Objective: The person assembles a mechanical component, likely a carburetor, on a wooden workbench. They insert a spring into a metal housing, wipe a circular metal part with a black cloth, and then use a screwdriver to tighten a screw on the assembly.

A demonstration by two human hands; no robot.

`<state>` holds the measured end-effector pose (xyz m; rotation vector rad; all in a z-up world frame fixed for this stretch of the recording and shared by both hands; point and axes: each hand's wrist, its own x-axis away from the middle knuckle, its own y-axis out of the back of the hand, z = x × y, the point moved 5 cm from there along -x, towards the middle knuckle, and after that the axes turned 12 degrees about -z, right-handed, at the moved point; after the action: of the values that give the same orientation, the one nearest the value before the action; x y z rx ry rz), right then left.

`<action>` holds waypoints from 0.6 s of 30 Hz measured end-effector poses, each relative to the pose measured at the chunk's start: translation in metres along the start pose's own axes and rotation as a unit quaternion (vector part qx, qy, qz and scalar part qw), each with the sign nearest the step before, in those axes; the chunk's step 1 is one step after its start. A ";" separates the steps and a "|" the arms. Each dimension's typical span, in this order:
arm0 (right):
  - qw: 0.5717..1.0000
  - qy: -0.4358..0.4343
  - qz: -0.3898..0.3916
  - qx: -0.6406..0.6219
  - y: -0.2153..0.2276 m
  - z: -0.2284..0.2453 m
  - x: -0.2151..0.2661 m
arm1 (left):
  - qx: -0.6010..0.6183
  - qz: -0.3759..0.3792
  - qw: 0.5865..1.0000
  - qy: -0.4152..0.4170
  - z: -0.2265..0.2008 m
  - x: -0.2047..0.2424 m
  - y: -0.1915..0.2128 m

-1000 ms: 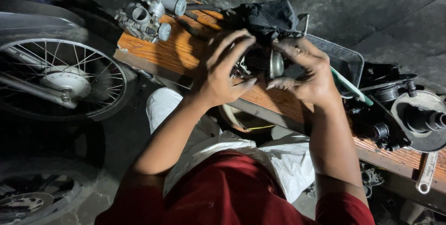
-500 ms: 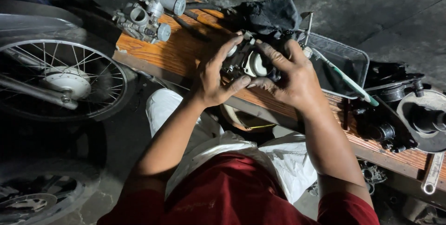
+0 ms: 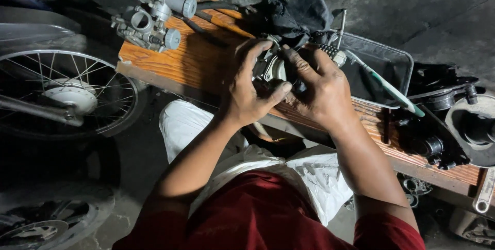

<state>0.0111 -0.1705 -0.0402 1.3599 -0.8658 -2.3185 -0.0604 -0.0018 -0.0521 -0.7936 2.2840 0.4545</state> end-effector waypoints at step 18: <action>0.998 0.024 -0.047 -0.036 -0.002 0.006 -0.010 | -0.010 0.008 0.985 0.170 0.002 0.004 -0.012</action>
<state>0.0111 -0.1615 -0.0329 1.4491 -0.7123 -2.3528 -0.0538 -0.0115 -0.0576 -0.9234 2.6048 0.3719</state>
